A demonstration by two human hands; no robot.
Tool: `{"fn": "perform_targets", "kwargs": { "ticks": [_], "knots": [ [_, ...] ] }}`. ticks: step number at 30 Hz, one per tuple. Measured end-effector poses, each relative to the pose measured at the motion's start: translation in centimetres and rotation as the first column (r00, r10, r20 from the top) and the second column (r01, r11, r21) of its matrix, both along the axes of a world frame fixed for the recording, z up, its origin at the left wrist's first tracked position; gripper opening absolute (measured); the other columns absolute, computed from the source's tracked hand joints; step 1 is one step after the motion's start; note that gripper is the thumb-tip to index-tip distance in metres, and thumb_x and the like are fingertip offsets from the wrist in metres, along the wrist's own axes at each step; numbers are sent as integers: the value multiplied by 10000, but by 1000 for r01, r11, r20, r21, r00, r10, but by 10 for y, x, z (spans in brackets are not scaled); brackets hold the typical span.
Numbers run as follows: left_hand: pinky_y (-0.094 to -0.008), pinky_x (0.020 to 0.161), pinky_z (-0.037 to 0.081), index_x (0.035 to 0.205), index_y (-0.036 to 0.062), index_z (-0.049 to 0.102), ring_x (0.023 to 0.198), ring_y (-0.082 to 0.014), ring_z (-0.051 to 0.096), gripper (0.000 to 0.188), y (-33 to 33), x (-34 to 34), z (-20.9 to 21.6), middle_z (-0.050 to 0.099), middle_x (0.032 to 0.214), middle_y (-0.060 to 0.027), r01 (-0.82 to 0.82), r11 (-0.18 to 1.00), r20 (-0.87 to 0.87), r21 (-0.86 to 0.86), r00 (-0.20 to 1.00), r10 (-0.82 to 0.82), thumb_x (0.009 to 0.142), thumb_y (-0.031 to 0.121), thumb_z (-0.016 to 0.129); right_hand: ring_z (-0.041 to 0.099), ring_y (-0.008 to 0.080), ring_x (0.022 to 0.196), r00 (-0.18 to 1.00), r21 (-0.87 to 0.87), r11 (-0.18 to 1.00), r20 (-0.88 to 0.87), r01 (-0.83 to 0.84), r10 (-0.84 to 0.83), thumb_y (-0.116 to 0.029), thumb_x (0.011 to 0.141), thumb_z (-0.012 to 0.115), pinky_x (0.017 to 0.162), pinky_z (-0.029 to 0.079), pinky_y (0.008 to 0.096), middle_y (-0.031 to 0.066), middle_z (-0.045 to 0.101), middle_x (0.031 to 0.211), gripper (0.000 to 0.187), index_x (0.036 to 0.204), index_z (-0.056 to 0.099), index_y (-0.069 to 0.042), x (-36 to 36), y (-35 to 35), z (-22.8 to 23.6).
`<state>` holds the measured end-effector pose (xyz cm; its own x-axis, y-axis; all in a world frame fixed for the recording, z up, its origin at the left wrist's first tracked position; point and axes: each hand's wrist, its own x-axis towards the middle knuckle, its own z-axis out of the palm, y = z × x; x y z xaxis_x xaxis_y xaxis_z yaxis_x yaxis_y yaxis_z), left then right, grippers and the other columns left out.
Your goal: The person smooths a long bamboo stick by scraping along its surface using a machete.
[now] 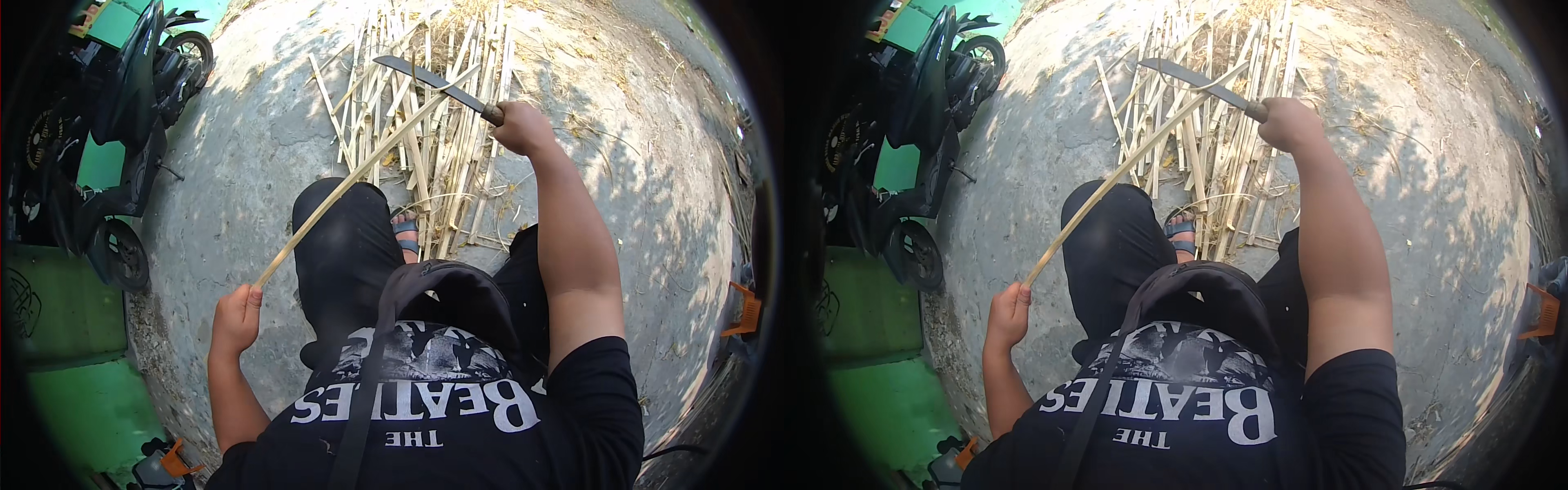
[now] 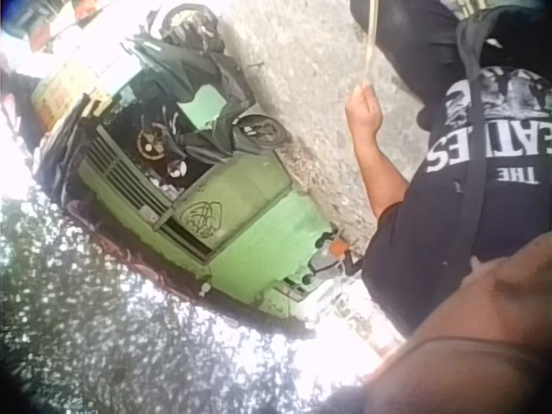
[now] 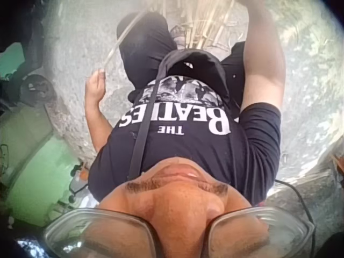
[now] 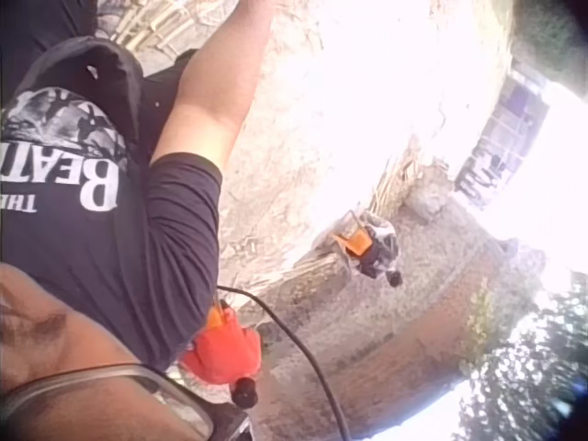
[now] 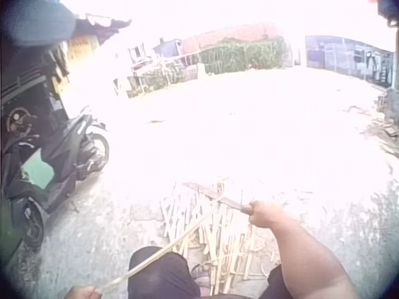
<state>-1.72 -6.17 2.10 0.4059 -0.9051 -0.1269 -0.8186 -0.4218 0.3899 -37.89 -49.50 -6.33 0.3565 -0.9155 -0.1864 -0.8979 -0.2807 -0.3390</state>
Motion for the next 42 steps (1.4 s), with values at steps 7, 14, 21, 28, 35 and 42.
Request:
{"fn": "perform_targets", "kwargs": {
  "ticks": [7, 14, 21, 28, 35, 42],
  "knots": [
    [-434, 523, 385, 760, 4, 507, 519, -336, 476, 473, -31, -16, -33, 509, 614, -204, -17, 997, -82, -73, 997, 11, 1073, 358, 530, 699, 365, 992, 961, 102, 978, 230, -182, 154, -205, 832, 603, 879, 559, 468, 187, 728, 1029, 287, 1069, 715, -87, 49, 31, 10],
    [-448, 520, 384, 766, 13, 506, 533, -388, 506, 441, -34, -2, -35, 522, 618, -206, 94, 989, 105, -117, 991, -82, 1075, 326, 521, 707, 359, 845, 910, -172, 900, 39, -400, 412, -159, 788, 651, 782, 566, 481, 133, 719, 857, 179, 956, 705, -130, 44, 48, 19],
    [-436, 506, 379, 752, 4, 493, 508, -353, 504, 429, 8, 11, -10, 507, 602, -199, 33, 999, 21, -41, 999, -32, 1067, 293, 540, 695, 396, 887, 969, -146, 973, 197, 176, -146, -204, 811, 619, 784, 544, 506, 193, 726, 911, 187, 957, 692, -111, -2, -4, -11],
    [-427, 517, 396, 779, -3, 517, 507, -320, 499, 427, -4, -2, -40, 513, 605, -193, -27, 994, -87, -110, 996, 17, 1069, 310, 536, 693, 355, 894, 874, 334, 899, 476, -283, 98, -174, 764, 658, 822, 538, 444, 201, 715, 928, 331, 1055, 692, -19, 39, 20, 3],
    [-444, 529, 406, 771, 5, 530, 551, -400, 541, 426, -16, 6, -23, 543, 625, -196, 26, 998, 165, -53, 986, -17, 1058, 319, 547, 695, 358, 889, 917, -134, 908, -11, -398, 400, -158, 829, 642, 788, 556, 482, 120, 701, 854, 134, 948, 693, -119, 32, 36, 39],
    [-440, 517, 388, 719, 8, 512, 530, -382, 525, 449, -12, 7, -1, 519, 603, -200, 119, 989, 89, -92, 990, -111, 1047, 310, 562, 699, 363, 1011, 961, -99, 962, 140, 253, -239, -194, 827, 603, 888, 548, 484, 165, 740, 1059, 312, 1105, 710, -103, -22, -15, 12]
  ]
}}
